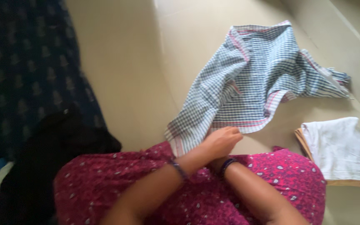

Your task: The person folds a white t-shirt and a checkered cloth on the floor. They smooth out the items, fold them into neat rectangles, and place them in a stack.

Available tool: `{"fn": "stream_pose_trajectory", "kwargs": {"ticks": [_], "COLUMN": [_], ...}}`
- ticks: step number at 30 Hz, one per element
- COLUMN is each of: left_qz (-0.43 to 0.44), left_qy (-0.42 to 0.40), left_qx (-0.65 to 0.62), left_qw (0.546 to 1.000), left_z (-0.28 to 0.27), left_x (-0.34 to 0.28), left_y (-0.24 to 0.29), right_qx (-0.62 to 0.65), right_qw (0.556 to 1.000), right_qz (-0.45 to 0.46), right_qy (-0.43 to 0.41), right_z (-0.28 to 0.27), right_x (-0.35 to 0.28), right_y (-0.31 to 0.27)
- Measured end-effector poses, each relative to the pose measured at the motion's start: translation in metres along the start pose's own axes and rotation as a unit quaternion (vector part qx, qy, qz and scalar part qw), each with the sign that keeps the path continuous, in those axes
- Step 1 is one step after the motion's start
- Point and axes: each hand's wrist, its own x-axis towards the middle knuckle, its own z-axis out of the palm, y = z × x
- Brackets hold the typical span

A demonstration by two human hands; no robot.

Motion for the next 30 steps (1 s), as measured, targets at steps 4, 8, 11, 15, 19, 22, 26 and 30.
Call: {"fn": "stream_pose_trajectory", "kwargs": {"ticks": [4,8,11,15,19,22,26,30], "left_qz": [-0.277,-0.311,-0.276,-0.276,-0.363,-0.311,-0.468,-0.494], "left_qy": [0.021,0.089,0.102,0.061,0.012,0.038,0.021,0.028], "left_qx": [0.001,-0.019,-0.005,0.063,0.223,0.452,0.370,0.175], "left_qw": [0.961,0.946,0.956,0.957,0.905,0.835,0.802,0.851], "left_z": [0.052,0.067,0.060,0.008,-0.083,-0.139,-0.172,-0.170], "left_x": [0.047,0.050,0.052,0.049,-0.011,-0.060,-0.103,-0.121], "left_y": [-0.020,-0.072,-0.116,-0.180,-0.223,-0.236,-0.262,-0.306], "right_qx": [0.007,0.017,-0.023,-0.110,-0.087,-0.043,-0.048,0.143], "right_qw": [1.000,0.999,0.998,0.988,0.993,0.994,0.998,0.987], "right_qz": [0.011,0.004,0.037,0.104,0.084,0.093,0.039,-0.017], "right_qy": [-0.012,-0.046,-0.051,-0.029,0.014,-0.043,-0.007,0.067], "right_z": [0.022,0.048,0.065,0.076,0.053,0.024,0.002,0.006], "right_x": [-0.008,0.019,0.055,0.066,0.051,0.041,0.029,0.032], "right_y": [0.024,0.029,0.025,0.027,0.015,-0.005,-0.021,-0.025]}}
